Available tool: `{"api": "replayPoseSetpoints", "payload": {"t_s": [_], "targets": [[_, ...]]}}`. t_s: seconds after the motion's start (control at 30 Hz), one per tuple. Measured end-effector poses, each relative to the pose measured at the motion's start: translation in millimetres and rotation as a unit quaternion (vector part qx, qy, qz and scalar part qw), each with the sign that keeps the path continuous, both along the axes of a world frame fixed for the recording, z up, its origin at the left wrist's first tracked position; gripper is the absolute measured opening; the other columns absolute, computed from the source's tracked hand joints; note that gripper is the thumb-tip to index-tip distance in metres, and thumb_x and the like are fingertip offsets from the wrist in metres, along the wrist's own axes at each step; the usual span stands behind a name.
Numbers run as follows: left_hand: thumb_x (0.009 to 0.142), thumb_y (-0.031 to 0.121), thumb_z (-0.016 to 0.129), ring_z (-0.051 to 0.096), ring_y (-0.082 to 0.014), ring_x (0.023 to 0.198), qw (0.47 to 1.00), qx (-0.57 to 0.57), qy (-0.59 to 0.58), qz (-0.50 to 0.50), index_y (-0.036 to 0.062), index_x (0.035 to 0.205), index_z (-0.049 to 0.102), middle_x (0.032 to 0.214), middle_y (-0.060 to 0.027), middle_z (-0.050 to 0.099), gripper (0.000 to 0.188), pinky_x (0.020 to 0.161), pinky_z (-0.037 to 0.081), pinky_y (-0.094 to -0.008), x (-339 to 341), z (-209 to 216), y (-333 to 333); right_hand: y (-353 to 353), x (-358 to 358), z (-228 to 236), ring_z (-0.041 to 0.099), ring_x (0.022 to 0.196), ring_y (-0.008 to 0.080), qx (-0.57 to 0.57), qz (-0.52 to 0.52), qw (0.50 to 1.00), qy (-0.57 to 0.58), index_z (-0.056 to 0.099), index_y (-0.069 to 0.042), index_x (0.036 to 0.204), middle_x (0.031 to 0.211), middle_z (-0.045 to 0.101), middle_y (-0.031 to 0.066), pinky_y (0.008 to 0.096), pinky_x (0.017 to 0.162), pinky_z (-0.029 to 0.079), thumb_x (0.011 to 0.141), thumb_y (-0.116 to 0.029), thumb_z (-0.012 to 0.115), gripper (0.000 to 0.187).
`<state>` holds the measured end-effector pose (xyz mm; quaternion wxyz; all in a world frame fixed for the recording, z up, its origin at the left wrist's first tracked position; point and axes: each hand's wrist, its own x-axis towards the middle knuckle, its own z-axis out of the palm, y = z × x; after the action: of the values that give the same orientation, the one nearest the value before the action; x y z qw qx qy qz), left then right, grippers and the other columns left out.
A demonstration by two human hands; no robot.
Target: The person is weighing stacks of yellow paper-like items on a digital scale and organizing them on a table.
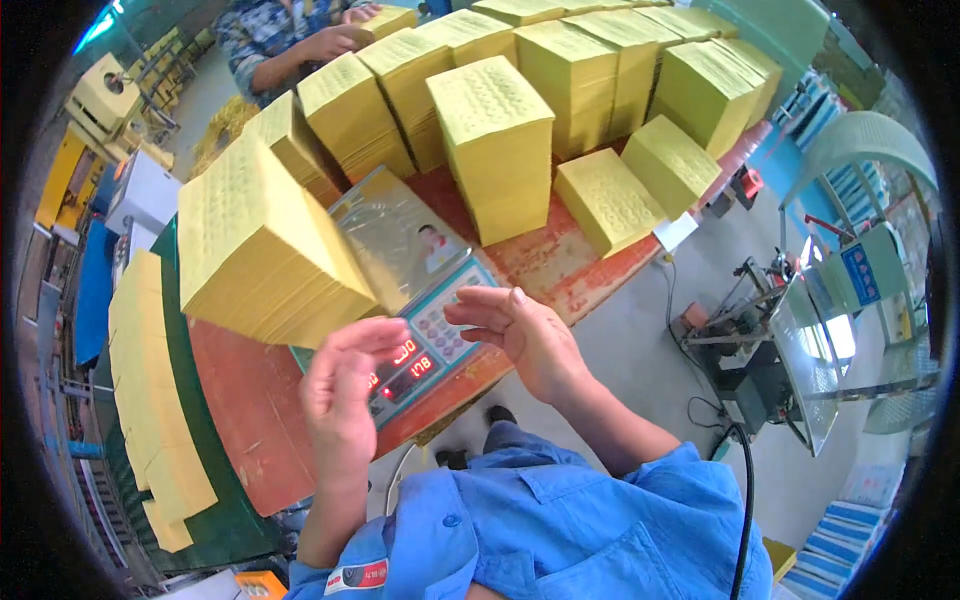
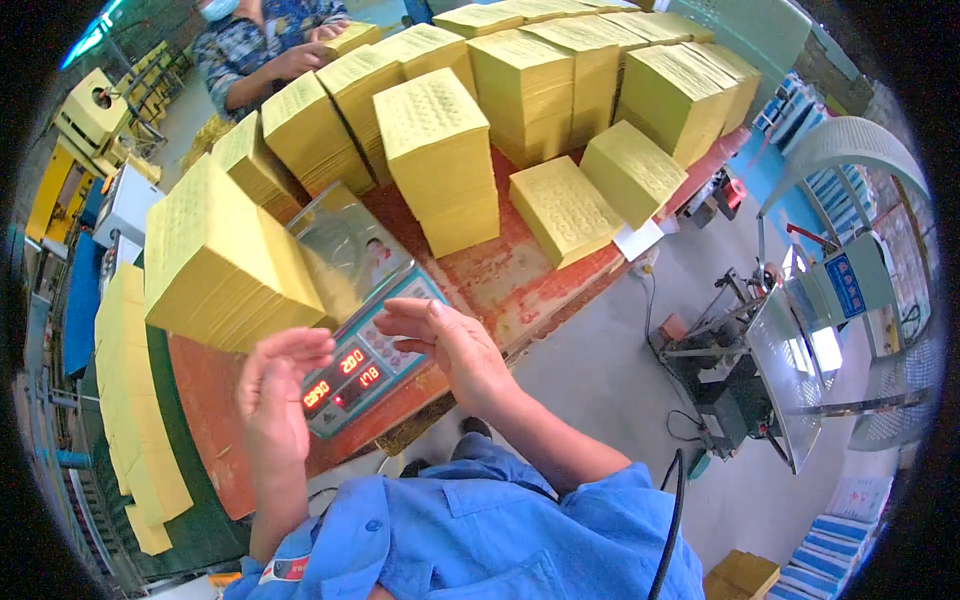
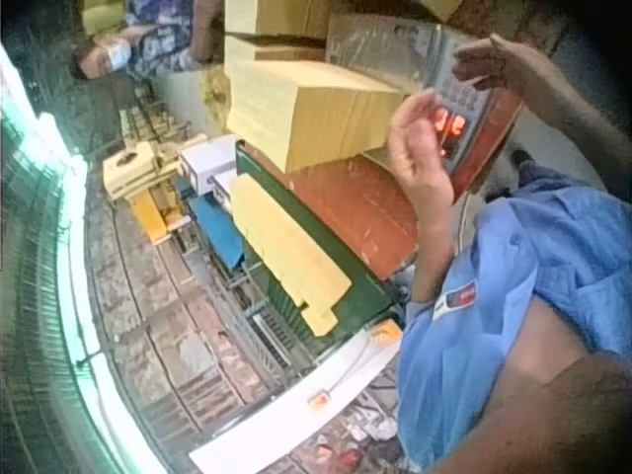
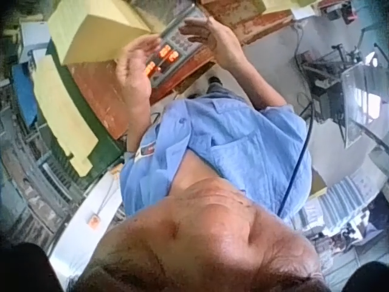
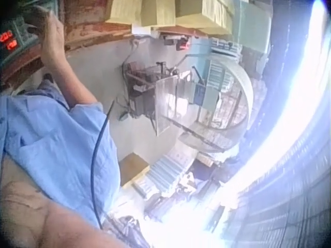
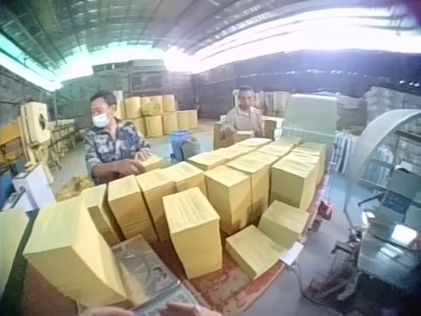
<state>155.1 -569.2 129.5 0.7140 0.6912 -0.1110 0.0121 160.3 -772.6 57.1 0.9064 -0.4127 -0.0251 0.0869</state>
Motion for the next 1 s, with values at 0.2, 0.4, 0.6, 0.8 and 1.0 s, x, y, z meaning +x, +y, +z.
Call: {"api": "replayPoseSetpoints", "payload": {"t_s": [0.2, 0.4, 0.6, 0.8, 1.0], "targets": [[0.097, 0.009, 0.052, 0.064, -0.0166, 0.099, 0.986, 0.004, 0.004, -0.164, -0.0035, 0.11, 0.063, 0.108, -0.0127, 0.067, 0.021, 0.09, 0.05, -0.0308, 49.4, -15.0, -103.3, -53.0, -2.4, -4.1, 0.059, 0.113, 0.0292, -0.01, -0.085, 0.996, 0.004, 0.054, 0.005, 0.127, 0.122, 0.062, 0.0187, 0.0447, 0.1, 0.044, 0.105, -0.036, 0.031, 0.052], [0.093, 0.005, 0.059, 0.063, -0.0153, 0.097, 0.97, 0.026, -0.01, -0.241, -0.0023, 0.106, 0.064, 0.104, -0.0092, 0.067, 0.016, 0.088, 0.05, -0.0297, 88.2, -56.4, -214.0, -128.7, -4.8, -25.5, 0.061, 0.109, 0.0232, -0.073, -0.27, 0.96, 0.008, 0.055, 0.004, 0.124, 0.116, 0.064, 0.0153, 0.0384, 0.095, 0.047, 0.105, -0.032, 0.039, 0.044], [0.074, 0.013, 0.076, 0.056, -0.036, 0.11, 0.867, 0.321, -0.347, -0.16, 0.0008, 0.101, 0.065, 0.118, -0.0179, 0.06, 0.032, 0.096, 0.046, -0.0414, 126.2, -102.2, -279.7, -193.4, -15.4, -53.4, 0.062, 0.105, 0.0201, -0.138, -0.368, 0.918, 0.051, 0.06, 0.001, 0.119, 0.113, 0.065, 0.0115, 0.034, 0.091, 0.049, 0.101, -0.02, 0.047, 0.03], [0.071, 0.014, 0.079, 0.055, -0.0347, 0.111, 0.825, 0.428, -0.322, -0.179, 0.0018, 0.094, 0.061, 0.118, -0.0172, 0.058, 0.032, 0.096, 0.045, -0.042, 139.0, -113.1, -289.1, -206.0, -18.8, -72.2, 0.062, 0.1, 0.0184, -0.127, -0.363, 0.92, 0.075, 0.06, 0.002, 0.118, 0.11, 0.065, 0.0107, 0.032, 0.088, 0.051, 0.099, -0.014, 0.049, 0.028], [0.078, 0.005, 0.067, 0.059, -0.0345, 0.104, 0.837, 0.389, -0.346, -0.168, 0.0, 0.081, 0.06, 0.106, -0.0173, 0.064, 0.009, 0.091, 0.047, -0.0415, 144.8, -114.7, -288.8, -202.7, -21.4, -78.9, 0.063, 0.097, 0.0184, -0.139, -0.336, 0.927, 0.089, 0.06, 0.003, 0.117, 0.108, 0.065, 0.0101, 0.0322, 0.087, 0.051, 0.098, -0.016, 0.05, 0.029]]}}
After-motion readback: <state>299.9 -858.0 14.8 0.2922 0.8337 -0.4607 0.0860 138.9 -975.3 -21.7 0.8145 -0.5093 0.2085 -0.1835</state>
